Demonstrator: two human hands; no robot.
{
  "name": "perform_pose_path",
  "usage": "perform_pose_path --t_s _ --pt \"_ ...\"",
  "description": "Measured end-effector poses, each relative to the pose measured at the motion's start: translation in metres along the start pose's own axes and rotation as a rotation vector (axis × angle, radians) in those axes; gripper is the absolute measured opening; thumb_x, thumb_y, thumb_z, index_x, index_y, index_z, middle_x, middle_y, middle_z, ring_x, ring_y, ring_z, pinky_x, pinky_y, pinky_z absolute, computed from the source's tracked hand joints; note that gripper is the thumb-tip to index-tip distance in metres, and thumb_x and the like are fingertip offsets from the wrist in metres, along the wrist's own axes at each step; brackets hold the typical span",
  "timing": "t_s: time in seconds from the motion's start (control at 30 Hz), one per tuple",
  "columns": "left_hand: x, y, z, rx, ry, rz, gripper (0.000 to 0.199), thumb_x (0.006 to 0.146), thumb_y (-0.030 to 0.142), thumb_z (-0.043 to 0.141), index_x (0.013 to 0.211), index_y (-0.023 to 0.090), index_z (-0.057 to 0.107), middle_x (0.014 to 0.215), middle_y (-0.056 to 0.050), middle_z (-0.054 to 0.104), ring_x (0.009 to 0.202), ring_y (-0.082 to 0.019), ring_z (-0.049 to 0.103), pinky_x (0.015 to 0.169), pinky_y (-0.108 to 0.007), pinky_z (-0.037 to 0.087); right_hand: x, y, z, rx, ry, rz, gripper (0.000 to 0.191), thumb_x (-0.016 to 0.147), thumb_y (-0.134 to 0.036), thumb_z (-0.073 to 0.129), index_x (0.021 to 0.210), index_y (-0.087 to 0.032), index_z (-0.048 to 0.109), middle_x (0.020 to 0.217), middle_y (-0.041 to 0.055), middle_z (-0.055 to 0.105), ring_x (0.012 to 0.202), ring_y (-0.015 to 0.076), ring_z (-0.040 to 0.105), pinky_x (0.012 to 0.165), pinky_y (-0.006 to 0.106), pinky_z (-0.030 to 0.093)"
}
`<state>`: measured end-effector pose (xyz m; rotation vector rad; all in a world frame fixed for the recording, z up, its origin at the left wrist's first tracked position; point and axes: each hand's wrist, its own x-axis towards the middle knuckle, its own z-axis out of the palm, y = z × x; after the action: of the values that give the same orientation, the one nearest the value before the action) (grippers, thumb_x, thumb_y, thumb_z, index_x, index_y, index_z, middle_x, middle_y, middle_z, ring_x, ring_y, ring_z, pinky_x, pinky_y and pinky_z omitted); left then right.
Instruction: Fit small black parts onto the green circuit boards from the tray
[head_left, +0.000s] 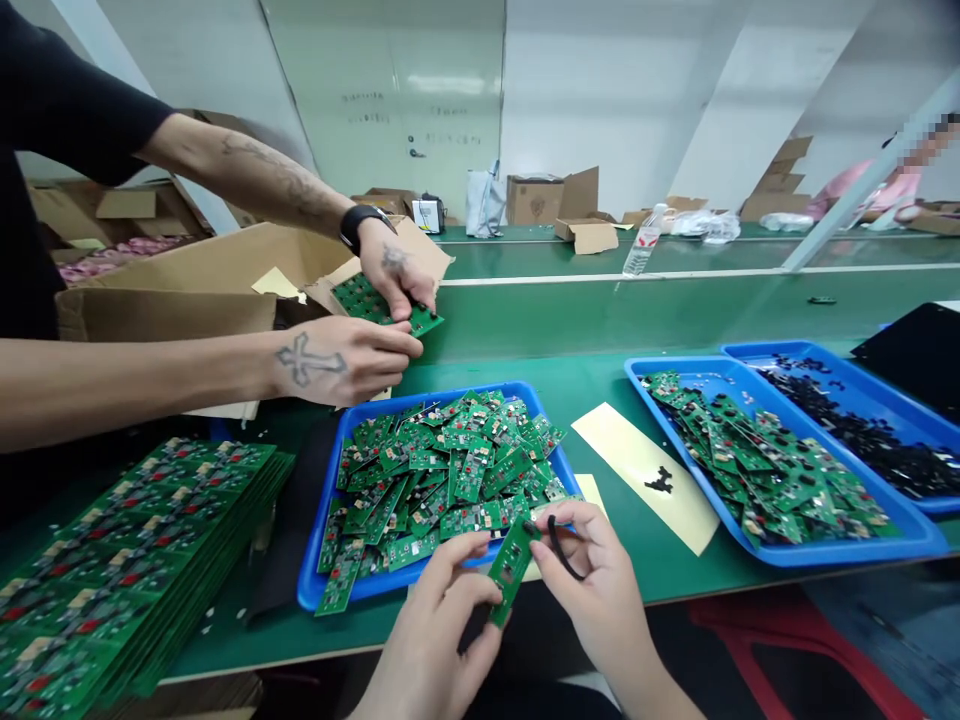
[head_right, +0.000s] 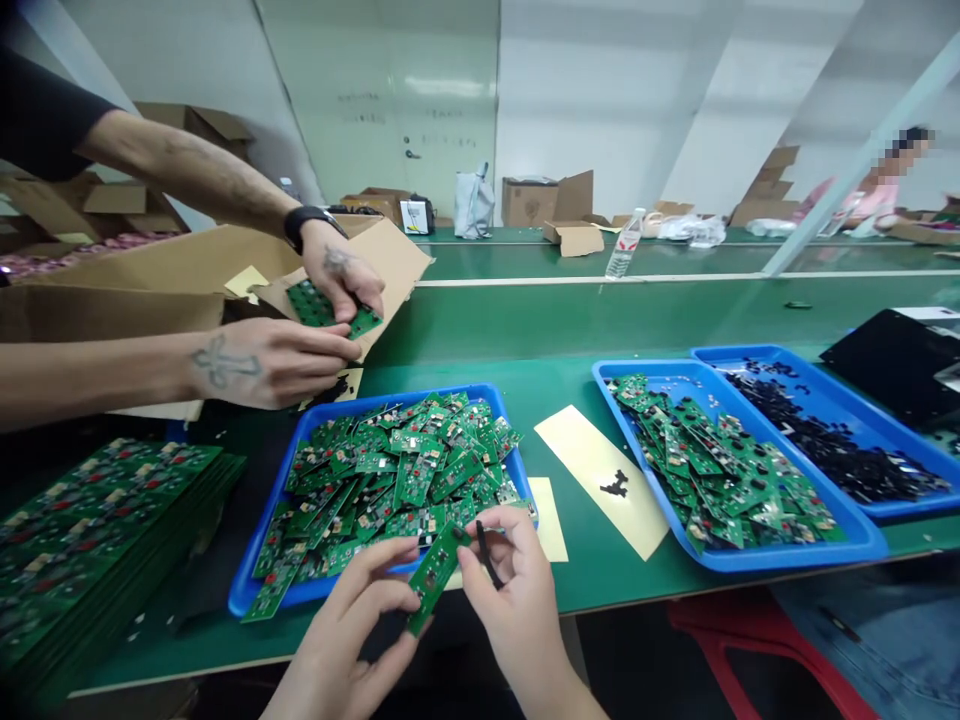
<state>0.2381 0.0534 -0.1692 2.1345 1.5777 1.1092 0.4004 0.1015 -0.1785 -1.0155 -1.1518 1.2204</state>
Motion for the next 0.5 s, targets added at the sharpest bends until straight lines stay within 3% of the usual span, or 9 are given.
perform_pose_path --t_s 0.07,0.13,0.23,0.3,0.4,0.5 --pt "-0.002 0.003 0.002 -0.182 -0.066 -0.147 0.009 0.073 0.019 0.063 0.082 0.023 0.06 0.117 -0.011 0.059 0.104 -0.024 0.062 0.084 -0.034 0.053 -0.003 0.003 0.002 -0.008 -0.013 0.004 0.016 0.08 -0.026 0.066 0.09 -0.021 0.055 0.085 0.0031 0.061 0.081 0.017 0.064 0.072 0.025 0.054" --pt "-0.002 0.007 0.004 -0.357 -0.112 -0.262 0.018 0.068 0.029 0.071 0.082 0.023 0.062 0.114 -0.01 0.06 0.106 -0.026 0.06 0.086 -0.035 0.051 -0.007 0.006 0.004 -0.009 -0.04 0.001 0.016 0.08 -0.025 0.065 0.091 -0.021 0.054 0.083 0.0023 0.061 0.079 0.0163 0.064 0.07 0.023 0.054" --pt "-0.001 0.012 0.008 -0.63 -0.121 -0.486 0.019 0.075 0.039 0.065 0.084 0.022 0.059 0.102 -0.007 0.061 0.084 -0.02 0.066 0.068 -0.028 0.055 -0.012 0.008 0.006 -0.038 -0.086 -0.046 0.012 0.082 -0.022 0.063 0.091 -0.022 0.056 0.084 0.002 0.061 0.081 0.0161 0.063 0.07 0.022 0.053" --pt "-0.001 0.013 0.012 -0.775 -0.089 -0.618 0.024 0.08 0.04 0.06 0.097 0.023 0.055 0.097 -0.004 0.059 0.067 -0.014 0.064 0.054 -0.023 0.054 -0.015 0.008 0.004 -0.084 -0.102 -0.094 0.006 0.085 -0.022 0.058 0.091 -0.021 0.057 0.086 0.0035 0.061 0.084 0.0172 0.062 0.072 0.024 0.053" --pt "-0.002 0.014 0.017 -0.835 -0.041 -0.676 0.046 0.078 0.04 0.062 0.12 0.026 0.046 0.096 -0.003 0.055 0.062 -0.012 0.063 0.055 -0.024 0.054 -0.015 0.006 -0.002 -0.143 -0.108 -0.155 0.008 0.09 -0.022 0.051 0.09 -0.021 0.059 0.088 0.0057 0.062 0.088 0.0197 0.062 0.078 0.029 0.052" --pt "-0.002 0.013 0.017 -0.793 -0.033 -0.656 0.045 0.081 0.038 0.057 0.125 0.03 0.05 0.099 -0.004 0.053 0.064 -0.011 0.064 0.058 -0.025 0.056 -0.014 0.004 -0.008 -0.2 -0.13 -0.224 0.011 0.09 -0.02 0.05 0.091 -0.022 0.06 0.089 0.0058 0.064 0.09 0.0211 0.063 0.082 0.032 0.051"
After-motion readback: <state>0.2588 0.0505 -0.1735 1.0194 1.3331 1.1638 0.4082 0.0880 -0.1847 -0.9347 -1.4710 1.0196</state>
